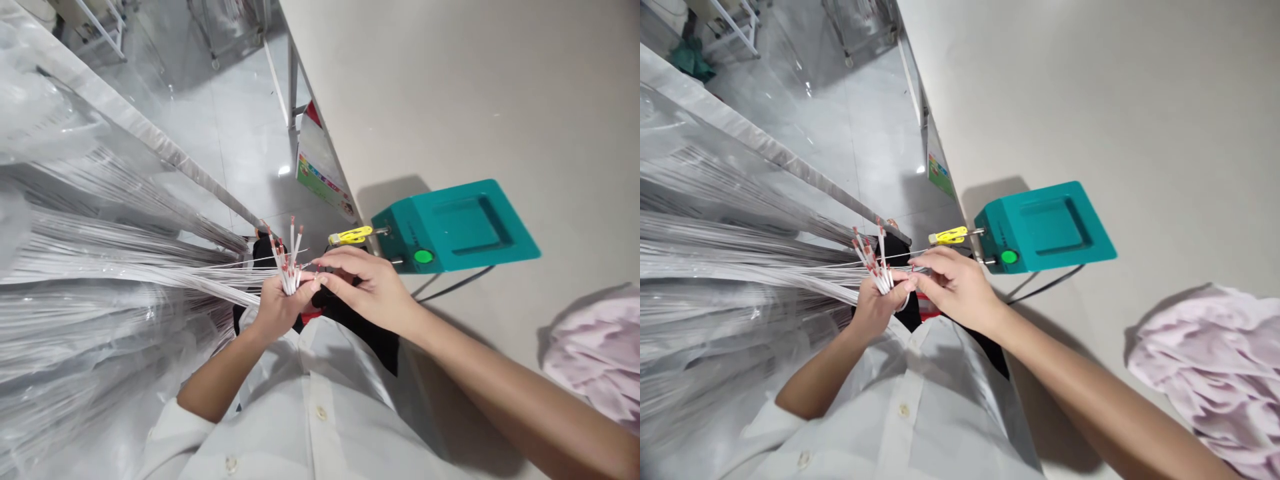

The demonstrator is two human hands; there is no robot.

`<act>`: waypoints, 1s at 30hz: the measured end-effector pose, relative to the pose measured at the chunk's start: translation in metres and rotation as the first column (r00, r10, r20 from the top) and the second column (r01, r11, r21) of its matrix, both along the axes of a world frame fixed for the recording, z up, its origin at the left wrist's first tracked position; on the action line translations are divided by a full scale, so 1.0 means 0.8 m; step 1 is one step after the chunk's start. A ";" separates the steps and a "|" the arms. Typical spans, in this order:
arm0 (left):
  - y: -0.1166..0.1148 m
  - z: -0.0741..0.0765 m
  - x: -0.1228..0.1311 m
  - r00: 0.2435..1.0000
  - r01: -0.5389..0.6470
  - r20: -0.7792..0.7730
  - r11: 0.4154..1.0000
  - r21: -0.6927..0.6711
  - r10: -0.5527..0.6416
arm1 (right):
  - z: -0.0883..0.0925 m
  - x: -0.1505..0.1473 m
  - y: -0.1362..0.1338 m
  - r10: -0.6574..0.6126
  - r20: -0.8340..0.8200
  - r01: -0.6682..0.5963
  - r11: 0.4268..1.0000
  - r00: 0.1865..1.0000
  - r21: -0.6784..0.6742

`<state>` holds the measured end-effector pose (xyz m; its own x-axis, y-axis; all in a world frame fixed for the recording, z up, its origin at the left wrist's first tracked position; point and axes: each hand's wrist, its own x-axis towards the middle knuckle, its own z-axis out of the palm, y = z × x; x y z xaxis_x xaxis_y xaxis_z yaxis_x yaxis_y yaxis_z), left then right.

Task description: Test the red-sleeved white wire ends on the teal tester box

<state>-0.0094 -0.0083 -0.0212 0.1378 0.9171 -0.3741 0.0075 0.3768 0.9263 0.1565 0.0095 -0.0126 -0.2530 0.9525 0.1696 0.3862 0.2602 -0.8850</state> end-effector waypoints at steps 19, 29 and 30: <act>-0.001 0.004 0.004 0.990 -0.056 -0.126 0.998 0.033 0.060 | -0.006 -0.006 0.003 -0.110 0.535 -0.173 0.876 0.838 0.450; 0.002 0.005 0.001 0.993 -0.106 -0.057 0.994 0.007 0.106 | -0.001 -0.006 0.004 -0.058 0.084 0.044 0.988 0.995 0.151; 0.002 0.005 0.002 0.994 -0.091 -0.063 0.996 0.016 0.092 | 0.000 -0.008 0.005 -0.057 0.056 0.050 0.992 0.997 0.120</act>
